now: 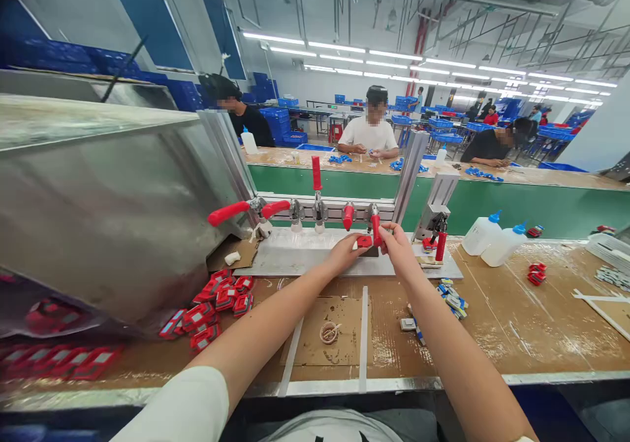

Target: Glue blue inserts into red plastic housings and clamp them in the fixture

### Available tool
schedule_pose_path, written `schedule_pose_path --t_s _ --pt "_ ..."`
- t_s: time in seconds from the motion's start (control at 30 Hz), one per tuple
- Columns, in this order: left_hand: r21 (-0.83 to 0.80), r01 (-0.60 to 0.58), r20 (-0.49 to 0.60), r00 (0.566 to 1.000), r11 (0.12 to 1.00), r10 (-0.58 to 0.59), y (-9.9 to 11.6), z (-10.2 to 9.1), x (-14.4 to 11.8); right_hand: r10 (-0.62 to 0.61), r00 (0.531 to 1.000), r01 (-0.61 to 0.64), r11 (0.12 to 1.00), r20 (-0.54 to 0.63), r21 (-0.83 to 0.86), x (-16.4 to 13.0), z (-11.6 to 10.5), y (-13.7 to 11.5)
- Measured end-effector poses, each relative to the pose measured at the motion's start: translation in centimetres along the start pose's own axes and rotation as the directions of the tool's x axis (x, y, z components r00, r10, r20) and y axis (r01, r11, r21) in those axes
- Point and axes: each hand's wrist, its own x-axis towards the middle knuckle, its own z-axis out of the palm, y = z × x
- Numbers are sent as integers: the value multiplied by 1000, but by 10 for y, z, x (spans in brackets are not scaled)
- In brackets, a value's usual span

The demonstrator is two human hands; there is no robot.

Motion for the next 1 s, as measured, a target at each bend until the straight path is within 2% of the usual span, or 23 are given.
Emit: schedule_pose_path --t_s 0.07,0.17,0.3,0.37,0.5,0.67,0.9,1.0 --pt "-3 -8 7 1000 1000 8 -1 9 8 26 998 -33 994 62 106 -1 2 -24" --pt "-10 -2 14 1000 1000 2 -6 18 20 44 992 -62 986 119 153 1 10 -52" --pt "-31 -11 33 999 999 12 -16 22 32 80 984 -100 988 162 119 1 17 -65" --pt "-46 -38 43 998 998 40 -21 21 35 120 968 -141 987 222 81 -1 17 -65" --pt "-82 -97 45 994 992 101 -27 18 34 185 932 -193 981 311 -7 -5 14 -57" --pt "-116 -133 49 989 984 140 -26 17 31 184 929 -173 983 322 -62 -8 9 -33" --pt "-147 -134 40 989 980 142 -22 12 28 133 938 -83 982 320 -167 -6 6 3" --pt "-161 -131 46 989 978 140 -22 11 28 63 951 42 945 303 -326 -8 5 13"
